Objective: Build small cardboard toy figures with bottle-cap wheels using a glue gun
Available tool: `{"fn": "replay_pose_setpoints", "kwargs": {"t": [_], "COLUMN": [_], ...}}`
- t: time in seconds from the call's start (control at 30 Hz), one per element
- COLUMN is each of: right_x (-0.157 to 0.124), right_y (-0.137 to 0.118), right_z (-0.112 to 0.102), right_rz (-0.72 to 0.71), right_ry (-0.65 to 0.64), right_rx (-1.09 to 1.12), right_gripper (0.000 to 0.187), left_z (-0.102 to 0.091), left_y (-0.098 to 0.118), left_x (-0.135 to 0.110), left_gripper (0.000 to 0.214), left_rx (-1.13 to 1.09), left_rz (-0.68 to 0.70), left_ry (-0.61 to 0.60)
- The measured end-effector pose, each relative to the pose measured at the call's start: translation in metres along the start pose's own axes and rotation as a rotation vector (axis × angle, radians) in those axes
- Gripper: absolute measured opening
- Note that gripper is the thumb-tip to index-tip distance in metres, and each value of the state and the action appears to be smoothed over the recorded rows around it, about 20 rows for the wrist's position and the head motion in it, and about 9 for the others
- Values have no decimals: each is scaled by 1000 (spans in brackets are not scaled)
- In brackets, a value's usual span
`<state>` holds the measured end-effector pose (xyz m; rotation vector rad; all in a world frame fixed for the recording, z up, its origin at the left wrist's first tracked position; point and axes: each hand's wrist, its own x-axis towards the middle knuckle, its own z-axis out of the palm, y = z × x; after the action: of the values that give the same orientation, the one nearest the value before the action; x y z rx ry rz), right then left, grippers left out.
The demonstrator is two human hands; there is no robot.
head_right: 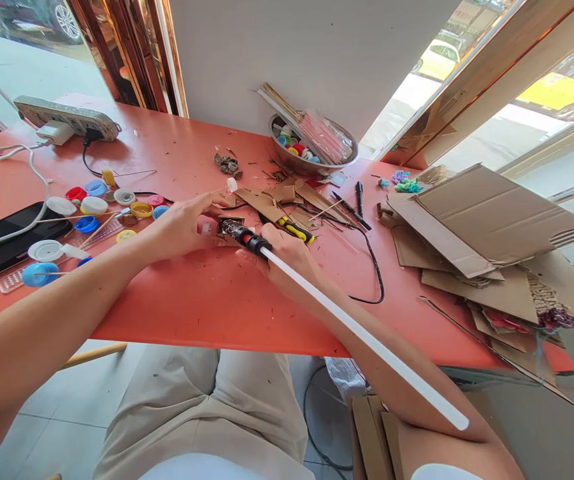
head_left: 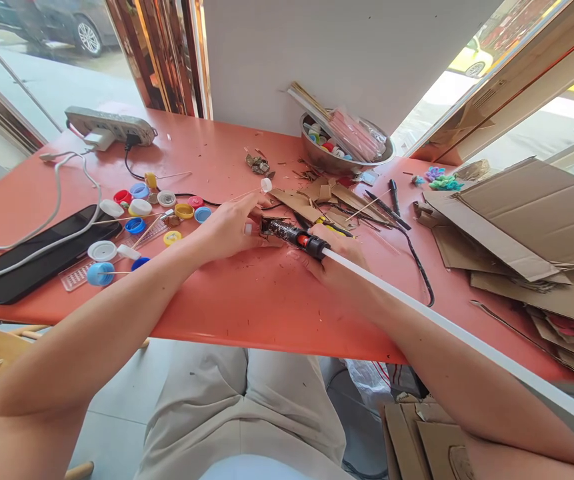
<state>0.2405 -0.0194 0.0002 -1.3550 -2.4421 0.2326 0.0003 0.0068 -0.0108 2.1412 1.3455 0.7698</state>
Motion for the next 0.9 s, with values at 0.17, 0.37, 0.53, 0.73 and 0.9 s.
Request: {"fn": "replay_pose_setpoints", "kwargs": {"t": [0.17,0.37,0.53,0.73,0.9], "right_x": [3,1,-1,-26,-68], "right_y": [5,7,9,23,49], "right_z": [6,9,10,4,-9], "right_rz": [-42,-115,-141,-286,6], "right_ry": [-4,51,97,236,422], "right_rx": [-72,-175,-189,-109,-214], "right_gripper": [38,30,27,23,23], "left_z": [2,5,4,4,5], "left_y": [-1,-4,-4,-6,-9], "left_x": [1,2,1,2,3], "left_gripper": [61,62,59,63,66], "left_rx": [6,22,13,-20,-21], "left_rz": [3,32,25,-7,23], "left_ry": [-7,7,11,-9,-13]}}
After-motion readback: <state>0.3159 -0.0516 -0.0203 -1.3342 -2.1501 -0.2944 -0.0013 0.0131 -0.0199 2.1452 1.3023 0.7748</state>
